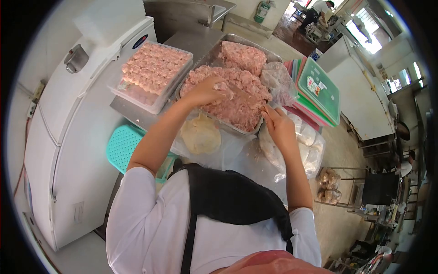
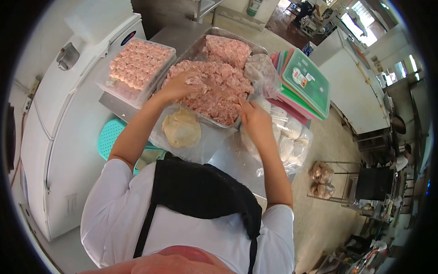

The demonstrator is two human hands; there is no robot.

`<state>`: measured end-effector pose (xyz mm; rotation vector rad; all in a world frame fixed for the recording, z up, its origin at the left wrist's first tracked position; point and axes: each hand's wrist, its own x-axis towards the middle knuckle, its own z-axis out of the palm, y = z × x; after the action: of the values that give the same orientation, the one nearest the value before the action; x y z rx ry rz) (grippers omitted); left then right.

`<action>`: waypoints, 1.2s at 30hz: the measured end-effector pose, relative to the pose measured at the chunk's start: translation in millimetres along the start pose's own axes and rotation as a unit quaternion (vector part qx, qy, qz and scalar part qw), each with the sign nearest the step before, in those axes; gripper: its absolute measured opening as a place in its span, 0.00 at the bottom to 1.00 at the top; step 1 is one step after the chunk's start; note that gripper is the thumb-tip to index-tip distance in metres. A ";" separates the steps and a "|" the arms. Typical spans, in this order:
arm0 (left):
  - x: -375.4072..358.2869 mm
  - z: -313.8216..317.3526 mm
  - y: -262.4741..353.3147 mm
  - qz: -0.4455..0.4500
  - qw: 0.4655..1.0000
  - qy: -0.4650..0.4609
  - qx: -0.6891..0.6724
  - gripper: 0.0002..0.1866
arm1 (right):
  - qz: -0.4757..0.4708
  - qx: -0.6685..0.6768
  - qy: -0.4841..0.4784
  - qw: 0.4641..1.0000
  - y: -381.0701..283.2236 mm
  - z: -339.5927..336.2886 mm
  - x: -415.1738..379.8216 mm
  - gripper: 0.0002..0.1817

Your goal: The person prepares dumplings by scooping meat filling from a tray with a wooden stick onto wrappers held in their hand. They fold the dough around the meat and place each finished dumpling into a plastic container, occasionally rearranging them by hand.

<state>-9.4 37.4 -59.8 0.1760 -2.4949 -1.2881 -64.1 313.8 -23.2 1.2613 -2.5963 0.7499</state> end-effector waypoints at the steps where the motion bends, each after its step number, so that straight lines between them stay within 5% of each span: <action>1: 1.5 -6.0 8.0 -0.023 0.998 -0.054 -0.009 0.29 | -0.010 0.003 0.033 0.999 -4.4 6.9 -4.4 0.15; 4: -1.8 -17.9 26.8 -0.085 0.983 -0.160 -0.009 0.37 | 0.002 -0.042 -0.017 0.999 7.0 38.2 -14.1 0.15; 6: -3.8 -13.5 32.9 -0.100 0.983 -0.152 0.034 0.41 | 0.074 -0.119 -0.117 0.983 45.6 62.4 -19.6 0.16; 9: -7.9 -11.1 9.9 -0.002 0.995 -0.089 -0.038 0.43 | 0.087 -0.086 -0.132 0.984 47.3 34.0 -25.8 0.15; 13: -14.0 -24.5 23.7 0.111 0.988 -0.084 0.065 0.39 | 0.189 0.198 -0.066 0.959 11.0 -15.8 -20.8 0.15; 16: -13.1 -39.9 50.4 0.088 0.980 -0.177 0.034 0.36 | 0.022 0.274 -0.058 0.960 0.7 -6.2 -23.1 0.17; 18: -20.6 -52.9 81.3 0.050 0.971 -0.231 0.045 0.35 | 0.014 0.216 -0.070 0.974 -14.0 -2.0 -17.3 0.16; 22: -7.0 -33.9 21.5 0.097 0.981 -0.158 0.063 0.35 | 0.006 -0.039 -0.016 0.999 -32.3 -26.8 0.1 0.13; 25: -7.9 -45.6 21.0 0.051 0.986 -0.154 0.027 0.36 | -0.042 -0.061 0.020 0.997 -62.6 -17.1 -2.2 0.13; 29: -8.9 -63.0 10.7 0.050 0.982 -0.182 -0.009 0.40 | 0.020 -0.071 -0.007 0.997 -68.0 -29.1 11.7 0.13; 33: -24.8 -92.2 5.5 0.145 0.985 -0.094 -0.003 0.40 | 0.024 0.091 -0.037 0.995 -92.7 -43.0 21.7 0.15; 36: -20.3 -132.8 17.1 0.085 0.964 -0.248 -0.043 0.37 | -0.034 0.048 -0.055 0.997 -114.2 -2.0 31.3 0.13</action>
<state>55.7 -49.7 20.9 -0.4267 -2.7647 -1.5099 4.1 233.9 31.5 1.4509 -2.6148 0.8235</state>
